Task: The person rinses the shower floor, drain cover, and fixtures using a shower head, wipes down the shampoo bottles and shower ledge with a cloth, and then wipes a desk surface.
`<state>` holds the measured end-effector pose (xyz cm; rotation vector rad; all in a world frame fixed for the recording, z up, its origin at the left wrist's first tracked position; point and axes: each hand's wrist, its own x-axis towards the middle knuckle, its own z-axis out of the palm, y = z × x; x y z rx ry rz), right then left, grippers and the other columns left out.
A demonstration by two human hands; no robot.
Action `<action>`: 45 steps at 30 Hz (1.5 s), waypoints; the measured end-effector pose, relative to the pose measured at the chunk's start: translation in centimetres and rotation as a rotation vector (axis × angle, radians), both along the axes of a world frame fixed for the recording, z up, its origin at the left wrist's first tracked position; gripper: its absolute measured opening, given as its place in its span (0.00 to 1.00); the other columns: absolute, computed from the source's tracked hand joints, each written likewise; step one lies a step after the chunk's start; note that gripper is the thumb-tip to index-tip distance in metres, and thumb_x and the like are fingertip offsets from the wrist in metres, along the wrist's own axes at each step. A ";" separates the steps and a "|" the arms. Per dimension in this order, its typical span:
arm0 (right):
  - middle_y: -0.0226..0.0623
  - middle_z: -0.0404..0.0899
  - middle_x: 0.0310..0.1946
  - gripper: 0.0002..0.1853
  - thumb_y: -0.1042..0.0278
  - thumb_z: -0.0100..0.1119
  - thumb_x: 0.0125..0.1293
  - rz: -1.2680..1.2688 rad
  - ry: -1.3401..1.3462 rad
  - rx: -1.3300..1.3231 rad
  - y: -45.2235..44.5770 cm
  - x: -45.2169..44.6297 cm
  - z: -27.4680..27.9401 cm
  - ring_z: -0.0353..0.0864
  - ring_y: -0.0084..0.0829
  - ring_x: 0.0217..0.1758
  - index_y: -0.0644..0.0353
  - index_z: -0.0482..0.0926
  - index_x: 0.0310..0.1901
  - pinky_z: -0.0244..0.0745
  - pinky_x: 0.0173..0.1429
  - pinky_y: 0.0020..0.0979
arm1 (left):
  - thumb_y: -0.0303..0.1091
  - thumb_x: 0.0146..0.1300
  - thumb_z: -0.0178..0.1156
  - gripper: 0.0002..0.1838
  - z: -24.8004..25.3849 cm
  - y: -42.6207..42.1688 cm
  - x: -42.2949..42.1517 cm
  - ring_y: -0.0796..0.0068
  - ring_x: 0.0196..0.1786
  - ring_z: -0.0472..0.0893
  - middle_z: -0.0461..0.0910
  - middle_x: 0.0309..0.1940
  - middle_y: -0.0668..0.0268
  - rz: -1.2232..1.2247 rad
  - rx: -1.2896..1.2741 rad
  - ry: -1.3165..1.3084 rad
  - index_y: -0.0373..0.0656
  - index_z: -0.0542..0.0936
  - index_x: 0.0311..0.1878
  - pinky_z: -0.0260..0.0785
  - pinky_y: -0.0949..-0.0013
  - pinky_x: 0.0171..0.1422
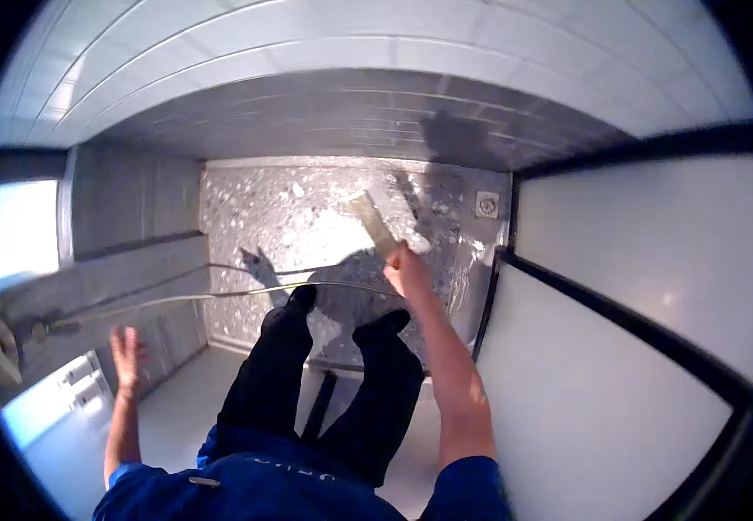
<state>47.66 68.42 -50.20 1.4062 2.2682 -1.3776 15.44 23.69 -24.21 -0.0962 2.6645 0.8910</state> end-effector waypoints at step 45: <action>0.32 0.76 0.24 0.12 0.69 0.67 0.49 0.977 -0.124 -0.543 -25.2 -37.6 9.7 0.73 0.21 0.25 0.62 0.73 0.31 0.68 0.29 0.25 | 0.50 0.54 0.64 0.37 -5.8 11.2 33.5 0.51 0.66 0.63 0.65 0.61 0.48 0.561 0.262 -0.573 0.40 0.64 0.63 0.58 0.56 0.67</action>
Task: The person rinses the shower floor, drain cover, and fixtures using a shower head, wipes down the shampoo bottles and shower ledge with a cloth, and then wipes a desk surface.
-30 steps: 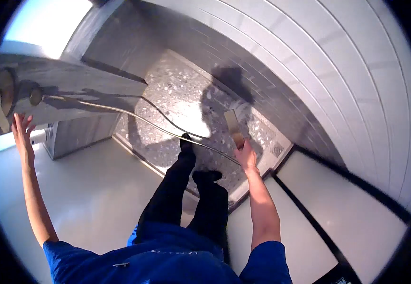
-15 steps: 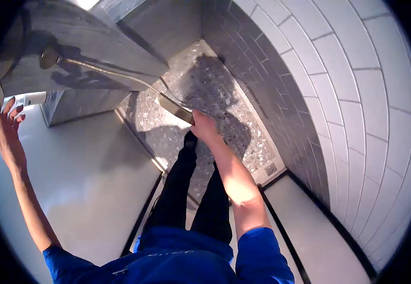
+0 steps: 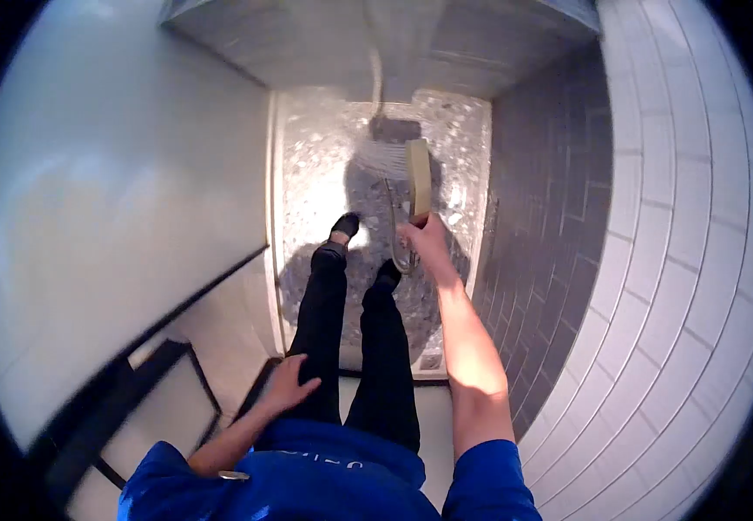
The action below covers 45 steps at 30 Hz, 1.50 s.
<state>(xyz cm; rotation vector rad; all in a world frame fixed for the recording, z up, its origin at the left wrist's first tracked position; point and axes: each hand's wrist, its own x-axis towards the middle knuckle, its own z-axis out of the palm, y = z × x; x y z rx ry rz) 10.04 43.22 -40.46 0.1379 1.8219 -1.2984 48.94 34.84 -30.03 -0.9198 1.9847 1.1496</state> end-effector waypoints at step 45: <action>0.28 0.66 0.13 0.09 0.73 0.60 0.54 0.428 0.262 0.037 -10.0 8.9 -15.2 0.65 0.23 0.10 0.58 0.68 0.27 0.58 0.14 0.27 | 0.53 0.53 0.62 0.33 -3.0 34.0 -0.3 0.53 0.65 0.61 0.62 0.60 0.54 1.070 -0.088 -0.455 0.49 0.67 0.60 0.55 0.49 0.65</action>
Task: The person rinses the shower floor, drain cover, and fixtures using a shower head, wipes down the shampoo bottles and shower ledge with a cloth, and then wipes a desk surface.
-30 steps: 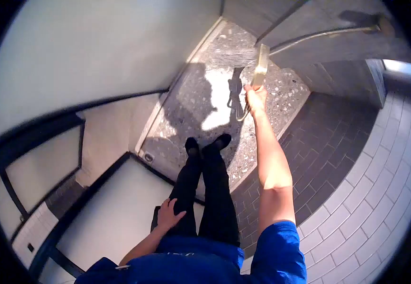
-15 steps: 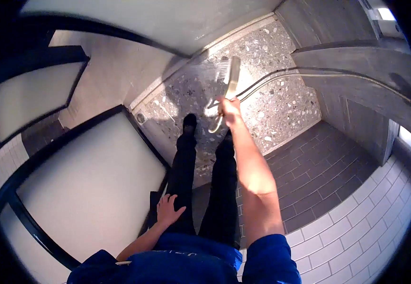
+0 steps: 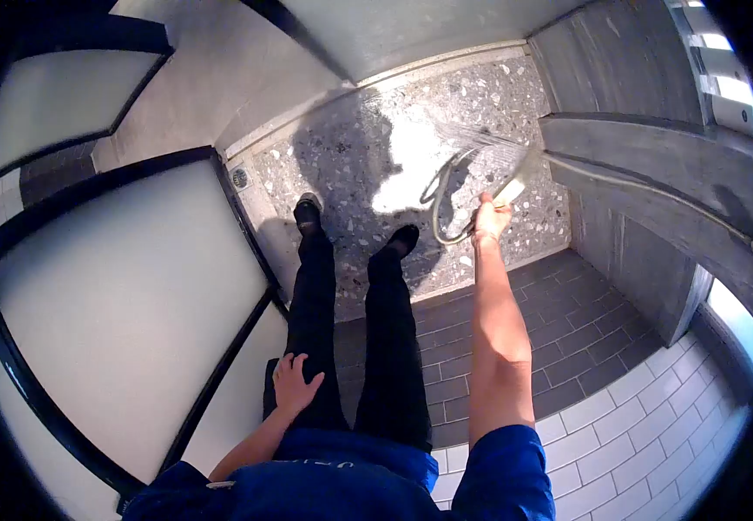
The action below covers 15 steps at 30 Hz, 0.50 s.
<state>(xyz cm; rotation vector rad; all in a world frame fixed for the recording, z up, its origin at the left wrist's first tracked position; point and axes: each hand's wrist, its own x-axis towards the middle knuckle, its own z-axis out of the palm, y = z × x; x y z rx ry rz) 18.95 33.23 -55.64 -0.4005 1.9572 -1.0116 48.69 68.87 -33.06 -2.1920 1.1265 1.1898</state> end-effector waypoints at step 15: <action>0.31 0.71 0.19 0.10 0.75 0.63 0.50 0.350 -0.382 0.242 6.4 10.1 0.9 0.71 0.26 0.15 0.59 0.72 0.32 0.67 0.17 0.28 | 0.49 0.56 0.61 0.25 0.4 2.2 0.3 0.55 0.64 0.64 0.66 0.59 0.56 0.067 -0.009 0.096 0.50 0.72 0.55 0.55 0.50 0.67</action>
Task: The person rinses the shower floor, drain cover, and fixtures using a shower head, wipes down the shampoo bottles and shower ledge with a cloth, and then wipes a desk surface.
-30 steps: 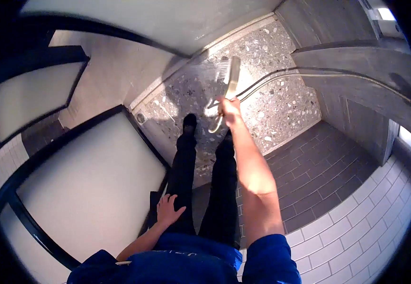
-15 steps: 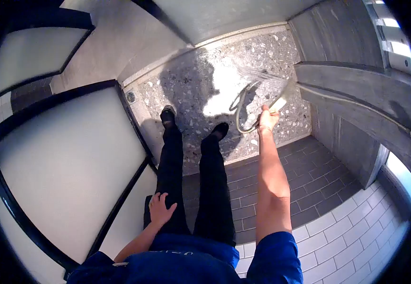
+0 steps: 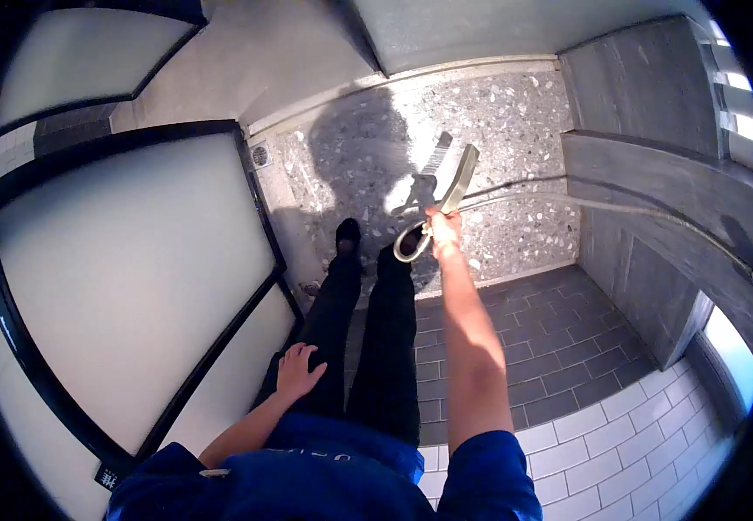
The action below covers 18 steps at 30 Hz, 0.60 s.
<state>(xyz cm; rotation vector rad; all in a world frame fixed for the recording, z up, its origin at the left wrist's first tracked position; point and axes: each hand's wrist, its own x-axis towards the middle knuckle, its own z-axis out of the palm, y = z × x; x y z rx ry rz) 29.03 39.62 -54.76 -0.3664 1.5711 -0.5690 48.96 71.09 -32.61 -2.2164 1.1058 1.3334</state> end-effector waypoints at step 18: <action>0.31 0.69 0.16 0.11 0.68 0.65 0.52 -0.214 0.325 0.070 4.8 -6.8 -0.7 0.68 0.26 0.13 0.58 0.70 0.30 0.62 0.15 0.28 | 0.47 0.56 0.61 0.23 -0.5 0.6 0.9 0.58 0.62 0.67 0.69 0.56 0.59 0.061 -0.031 0.042 0.49 0.74 0.53 0.57 0.53 0.65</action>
